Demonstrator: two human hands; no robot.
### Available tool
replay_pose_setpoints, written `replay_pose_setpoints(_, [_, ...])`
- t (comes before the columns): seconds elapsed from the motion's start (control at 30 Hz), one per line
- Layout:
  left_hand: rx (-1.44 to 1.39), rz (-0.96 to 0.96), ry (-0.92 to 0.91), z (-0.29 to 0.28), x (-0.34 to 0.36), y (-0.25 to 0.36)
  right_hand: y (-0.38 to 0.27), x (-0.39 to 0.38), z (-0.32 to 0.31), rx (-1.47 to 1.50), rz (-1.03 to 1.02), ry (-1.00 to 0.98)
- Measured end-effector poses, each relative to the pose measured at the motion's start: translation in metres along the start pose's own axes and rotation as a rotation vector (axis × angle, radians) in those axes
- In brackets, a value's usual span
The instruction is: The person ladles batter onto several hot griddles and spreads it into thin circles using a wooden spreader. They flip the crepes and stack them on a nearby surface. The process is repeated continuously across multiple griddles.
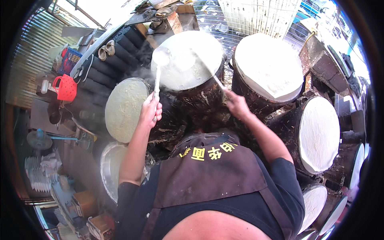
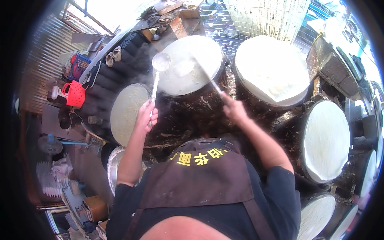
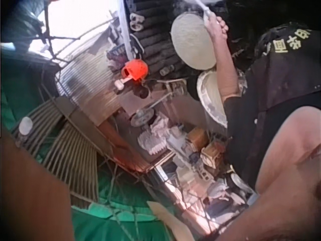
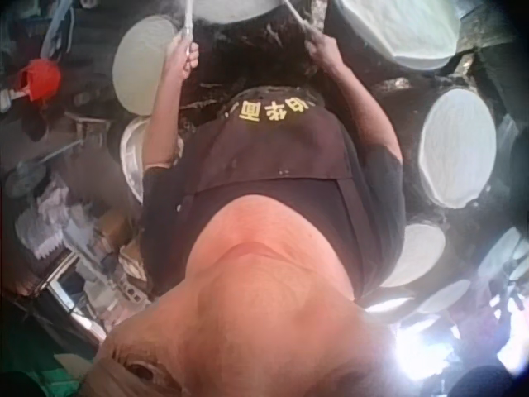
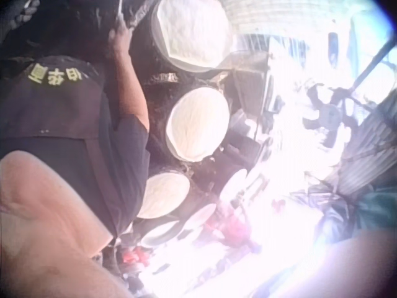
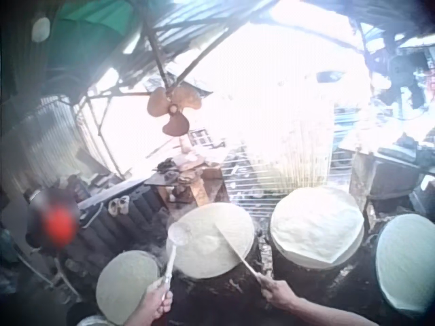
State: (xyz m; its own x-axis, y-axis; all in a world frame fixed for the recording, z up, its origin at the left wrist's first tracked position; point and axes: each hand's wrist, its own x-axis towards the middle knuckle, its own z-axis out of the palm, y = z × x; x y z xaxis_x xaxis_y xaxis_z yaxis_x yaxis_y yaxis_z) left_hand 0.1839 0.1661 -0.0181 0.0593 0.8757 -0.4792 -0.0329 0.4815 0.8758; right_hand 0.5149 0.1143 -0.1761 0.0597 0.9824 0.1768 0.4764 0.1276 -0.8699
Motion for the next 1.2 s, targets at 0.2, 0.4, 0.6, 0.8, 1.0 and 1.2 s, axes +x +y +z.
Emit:
replay_pose_setpoints(0.2, [0.417,0.151,0.047,0.009,0.031,0.006,-0.052,-0.031,0.028,0.214,0.239,0.012])
replay_pose_setpoints(0.4, [0.167,-0.035,-0.106,0.056,-0.003,-0.009,-0.059,-0.057,0.096,0.393,0.409,-0.040])
replay_pose_setpoints(0.6, [-0.453,-0.180,-0.142,0.104,-0.034,-0.034,-0.058,-0.068,0.114,-0.030,-0.045,-0.030])
replay_pose_setpoints(0.8, [-1.131,-0.362,-0.884,-0.024,-0.058,0.008,-0.074,-0.026,0.041,-0.298,0.054,0.141])
replay_pose_setpoints(1.0, [-0.992,-0.249,-0.583,-0.061,-0.118,0.011,-0.075,-0.015,0.068,-0.572,0.035,-0.191])
replay_pose_setpoints(1.2, [-1.019,-0.290,-0.581,-0.106,-0.137,-0.027,-0.071,-0.051,0.050,-0.366,-0.069,-0.184])
